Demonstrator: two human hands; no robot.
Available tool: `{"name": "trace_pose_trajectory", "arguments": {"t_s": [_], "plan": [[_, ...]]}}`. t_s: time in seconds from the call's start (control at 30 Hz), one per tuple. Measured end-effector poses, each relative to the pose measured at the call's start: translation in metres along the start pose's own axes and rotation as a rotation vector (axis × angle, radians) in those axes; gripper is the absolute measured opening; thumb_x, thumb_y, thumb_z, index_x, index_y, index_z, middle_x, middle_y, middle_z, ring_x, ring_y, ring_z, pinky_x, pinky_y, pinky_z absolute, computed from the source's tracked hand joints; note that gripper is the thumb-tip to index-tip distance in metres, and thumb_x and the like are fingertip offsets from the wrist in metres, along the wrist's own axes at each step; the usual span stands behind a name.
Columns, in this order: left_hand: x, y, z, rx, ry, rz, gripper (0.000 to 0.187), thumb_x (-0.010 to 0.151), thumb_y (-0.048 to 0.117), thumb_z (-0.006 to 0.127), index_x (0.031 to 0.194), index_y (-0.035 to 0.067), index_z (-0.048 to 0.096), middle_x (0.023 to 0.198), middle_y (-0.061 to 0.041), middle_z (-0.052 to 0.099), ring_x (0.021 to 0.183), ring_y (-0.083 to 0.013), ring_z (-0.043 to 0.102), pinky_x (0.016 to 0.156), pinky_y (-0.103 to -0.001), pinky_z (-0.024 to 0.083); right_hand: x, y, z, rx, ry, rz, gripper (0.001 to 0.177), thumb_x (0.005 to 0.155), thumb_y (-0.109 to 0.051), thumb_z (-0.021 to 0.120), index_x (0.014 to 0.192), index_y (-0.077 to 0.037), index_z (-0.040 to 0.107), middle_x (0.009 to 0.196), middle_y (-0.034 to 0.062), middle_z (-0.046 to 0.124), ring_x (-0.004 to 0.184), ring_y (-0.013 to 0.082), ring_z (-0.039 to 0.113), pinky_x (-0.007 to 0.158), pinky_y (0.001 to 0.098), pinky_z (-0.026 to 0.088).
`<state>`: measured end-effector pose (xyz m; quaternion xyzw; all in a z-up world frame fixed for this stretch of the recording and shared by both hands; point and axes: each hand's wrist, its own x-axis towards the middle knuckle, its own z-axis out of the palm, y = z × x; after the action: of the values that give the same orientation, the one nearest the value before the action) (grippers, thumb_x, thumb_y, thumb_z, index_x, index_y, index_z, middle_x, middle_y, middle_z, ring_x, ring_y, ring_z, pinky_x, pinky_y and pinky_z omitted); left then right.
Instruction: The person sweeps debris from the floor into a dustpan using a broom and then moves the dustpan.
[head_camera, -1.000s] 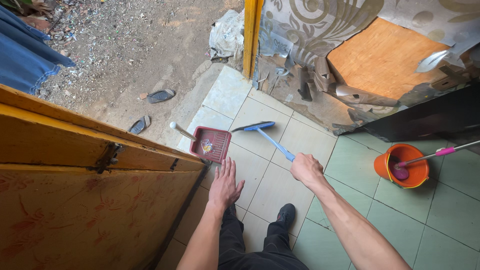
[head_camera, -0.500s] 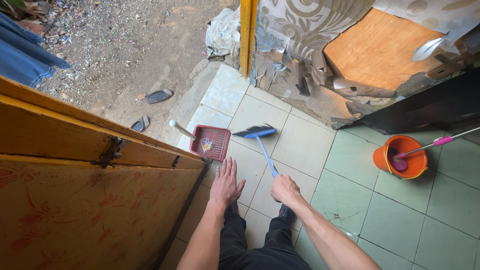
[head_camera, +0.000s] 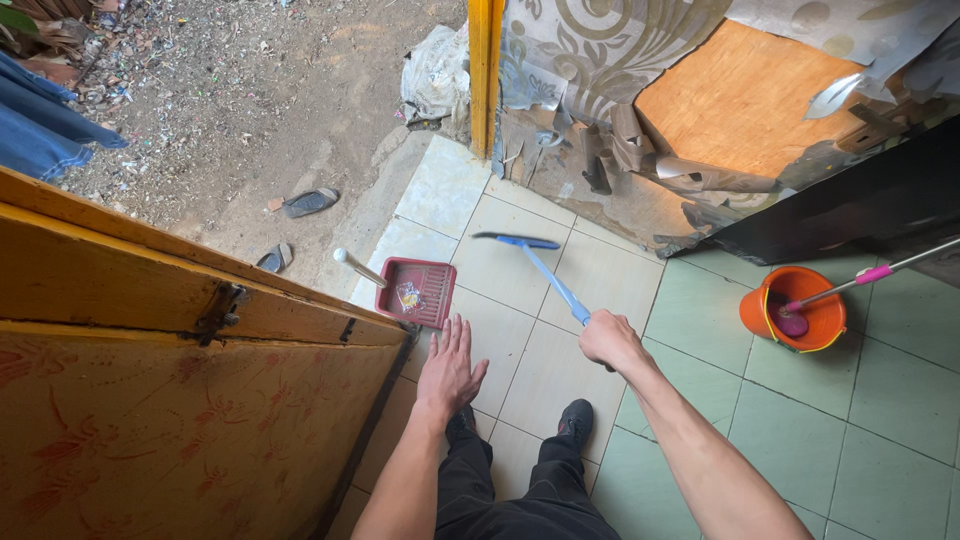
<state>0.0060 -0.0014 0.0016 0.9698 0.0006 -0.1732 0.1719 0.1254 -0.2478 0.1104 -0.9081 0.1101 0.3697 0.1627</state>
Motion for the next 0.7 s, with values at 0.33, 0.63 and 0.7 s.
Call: {"name": "trace_pose_trajectory", "arguments": {"t_s": [0.33, 0.63, 0.7], "plan": [[0.004, 0.013, 0.000, -0.004, -0.001, 0.034, 0.082, 0.100, 0.047, 0.048, 0.157, -0.005, 0.019, 0.167, -0.023, 0.015, 0.156, -0.0350, 0.013, 0.125, -0.047, 0.014, 0.109, 0.044, 0.073, -0.376, 0.093, -0.003, 0.058, 0.099, -0.009, 0.051, 0.153, 0.001, 0.033, 0.121, 0.0220, 0.069, 0.107, 0.0352, 0.072, 0.084, 0.0462, 0.061], [0.004, 0.019, 0.006, -0.020, -0.028, 0.026, 0.082, 0.099, 0.046, 0.048, 0.158, -0.003, 0.018, 0.167, -0.021, 0.015, 0.156, -0.0335, 0.013, 0.125, -0.048, 0.014, 0.053, 0.022, 0.072, -0.286, -0.015, -0.084, 0.039, 0.092, -0.007, 0.059, 0.130, 0.003, 0.057, 0.126, 0.0228, 0.065, 0.114, 0.0365, 0.068, 0.092, 0.0453, 0.058], [0.005, 0.022, 0.006, 0.003, -0.049, 0.032, 0.083, 0.099, 0.047, 0.048, 0.158, -0.003, 0.018, 0.168, -0.022, 0.015, 0.156, -0.0338, 0.013, 0.125, -0.048, 0.014, 0.028, 0.003, 0.063, -0.266, -0.040, -0.096, 0.035, 0.089, -0.006, 0.062, 0.123, 0.002, 0.061, 0.122, 0.0233, 0.064, 0.108, 0.0370, 0.069, 0.086, 0.0451, 0.060]]}}
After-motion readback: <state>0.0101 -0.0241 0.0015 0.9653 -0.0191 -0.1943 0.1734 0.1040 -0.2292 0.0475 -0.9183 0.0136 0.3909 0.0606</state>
